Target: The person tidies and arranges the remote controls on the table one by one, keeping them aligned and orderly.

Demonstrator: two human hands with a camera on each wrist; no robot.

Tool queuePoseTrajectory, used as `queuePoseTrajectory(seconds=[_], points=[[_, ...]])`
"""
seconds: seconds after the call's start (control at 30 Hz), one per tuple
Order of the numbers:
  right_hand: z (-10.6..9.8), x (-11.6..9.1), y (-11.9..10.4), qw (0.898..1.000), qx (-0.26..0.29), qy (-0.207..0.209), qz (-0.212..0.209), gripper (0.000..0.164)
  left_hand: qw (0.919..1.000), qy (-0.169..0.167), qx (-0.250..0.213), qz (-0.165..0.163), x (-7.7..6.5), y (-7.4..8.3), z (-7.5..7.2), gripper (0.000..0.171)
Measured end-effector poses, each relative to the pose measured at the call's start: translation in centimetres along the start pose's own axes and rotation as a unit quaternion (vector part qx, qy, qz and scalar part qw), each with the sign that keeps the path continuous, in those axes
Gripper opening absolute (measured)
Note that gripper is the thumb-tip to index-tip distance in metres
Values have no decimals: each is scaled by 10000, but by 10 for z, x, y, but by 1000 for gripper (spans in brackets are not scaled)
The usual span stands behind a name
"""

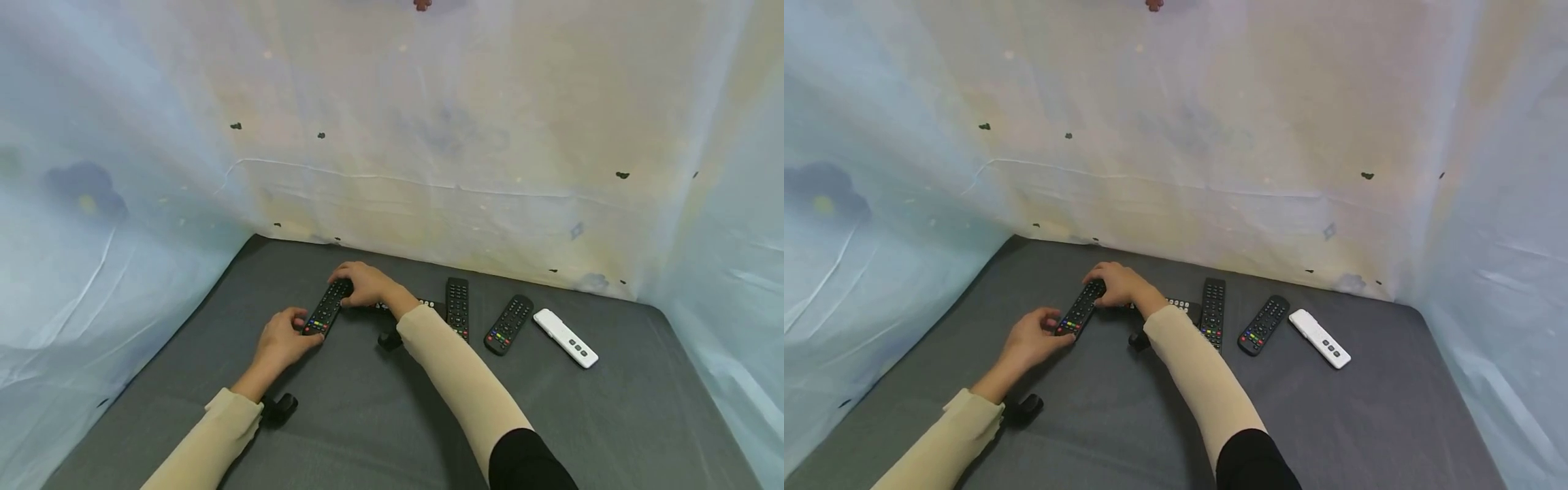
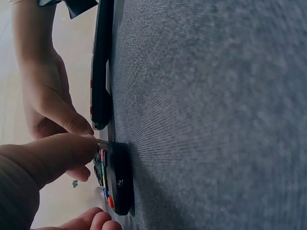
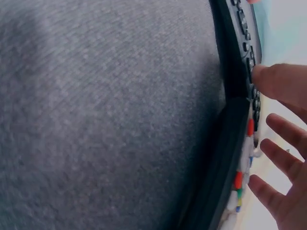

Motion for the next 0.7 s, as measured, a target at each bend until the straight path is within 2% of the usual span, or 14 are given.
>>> queuePoseTrajectory(seconds=[0.4,0.7], points=[[0,0,2,9997,-169,133,142,48,9998,-123,180,18,8,5,-2,65],[3,1,-2,9995,-249,67,183,47,9990,-389,212,-25,9,4,5,62]])
Point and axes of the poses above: each hand's wrist, its own x-axis towards the middle knuckle, its own z-axis out of the palm, y = z × x, the point moved 5 cm from there along x, towards the middle knuckle, and after that the axes turned 2 degrees about y, right-handed, at the moved point
